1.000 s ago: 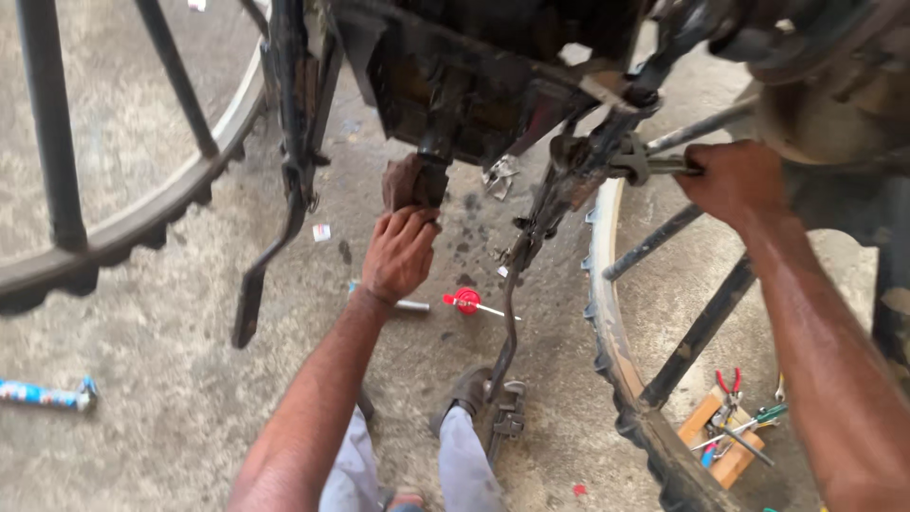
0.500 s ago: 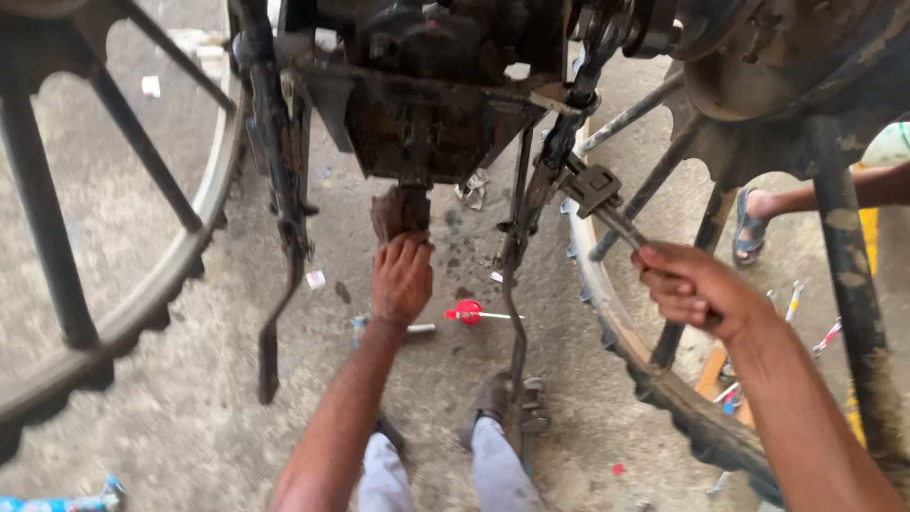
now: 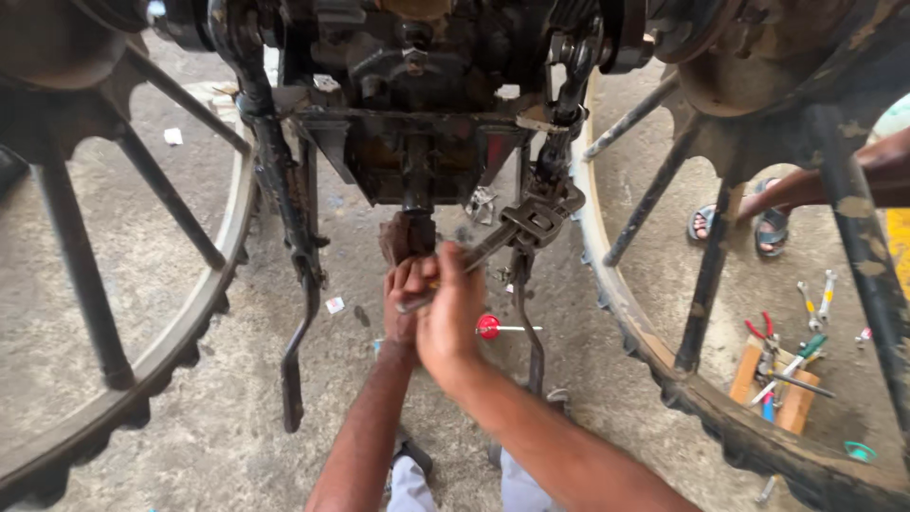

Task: The person uses a pipe wrench and a smaller wrench to loosen and remove a heavy metal component from the rear of a tractor. They wipe the part with a cloth and then reattach it using the wrenches.

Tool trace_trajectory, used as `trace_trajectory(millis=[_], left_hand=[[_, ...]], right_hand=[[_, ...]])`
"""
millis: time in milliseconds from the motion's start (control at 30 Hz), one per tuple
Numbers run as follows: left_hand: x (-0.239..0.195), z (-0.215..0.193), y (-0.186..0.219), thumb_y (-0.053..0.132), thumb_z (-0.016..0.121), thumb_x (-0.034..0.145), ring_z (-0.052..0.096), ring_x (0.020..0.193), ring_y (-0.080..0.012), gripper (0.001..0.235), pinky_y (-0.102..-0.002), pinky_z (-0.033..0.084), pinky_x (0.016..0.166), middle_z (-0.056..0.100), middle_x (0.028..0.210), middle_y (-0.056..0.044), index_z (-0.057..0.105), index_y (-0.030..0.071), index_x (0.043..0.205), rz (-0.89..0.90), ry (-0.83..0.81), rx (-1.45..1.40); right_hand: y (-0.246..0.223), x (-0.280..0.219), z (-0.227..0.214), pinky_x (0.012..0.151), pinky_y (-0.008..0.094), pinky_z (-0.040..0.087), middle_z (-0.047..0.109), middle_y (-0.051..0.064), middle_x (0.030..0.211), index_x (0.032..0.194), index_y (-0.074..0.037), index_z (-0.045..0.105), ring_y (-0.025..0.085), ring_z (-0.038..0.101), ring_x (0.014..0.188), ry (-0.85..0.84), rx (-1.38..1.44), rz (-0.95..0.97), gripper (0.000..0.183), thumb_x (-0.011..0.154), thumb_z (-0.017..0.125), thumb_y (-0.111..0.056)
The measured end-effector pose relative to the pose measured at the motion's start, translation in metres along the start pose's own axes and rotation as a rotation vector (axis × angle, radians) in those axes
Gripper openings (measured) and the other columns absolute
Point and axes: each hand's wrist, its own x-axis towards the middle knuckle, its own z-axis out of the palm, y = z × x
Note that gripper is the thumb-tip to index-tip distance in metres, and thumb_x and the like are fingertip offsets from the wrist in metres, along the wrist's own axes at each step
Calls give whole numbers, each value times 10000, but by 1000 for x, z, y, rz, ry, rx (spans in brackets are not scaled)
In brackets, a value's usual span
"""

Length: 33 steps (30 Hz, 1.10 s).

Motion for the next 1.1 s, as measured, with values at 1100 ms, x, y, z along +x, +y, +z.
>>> trace_trajectory(millis=[1100], left_hand=[[12, -39, 10, 110, 644, 844, 553, 1281, -265, 323, -464, 412, 1066, 623, 1330, -56, 641, 82, 1166, 103, 154, -158]], right_hand=[[-164, -38, -96, 305, 230, 394, 528, 1, 682, 965, -53, 525, 49, 457, 424, -185, -954, 180, 243, 977, 624, -274]])
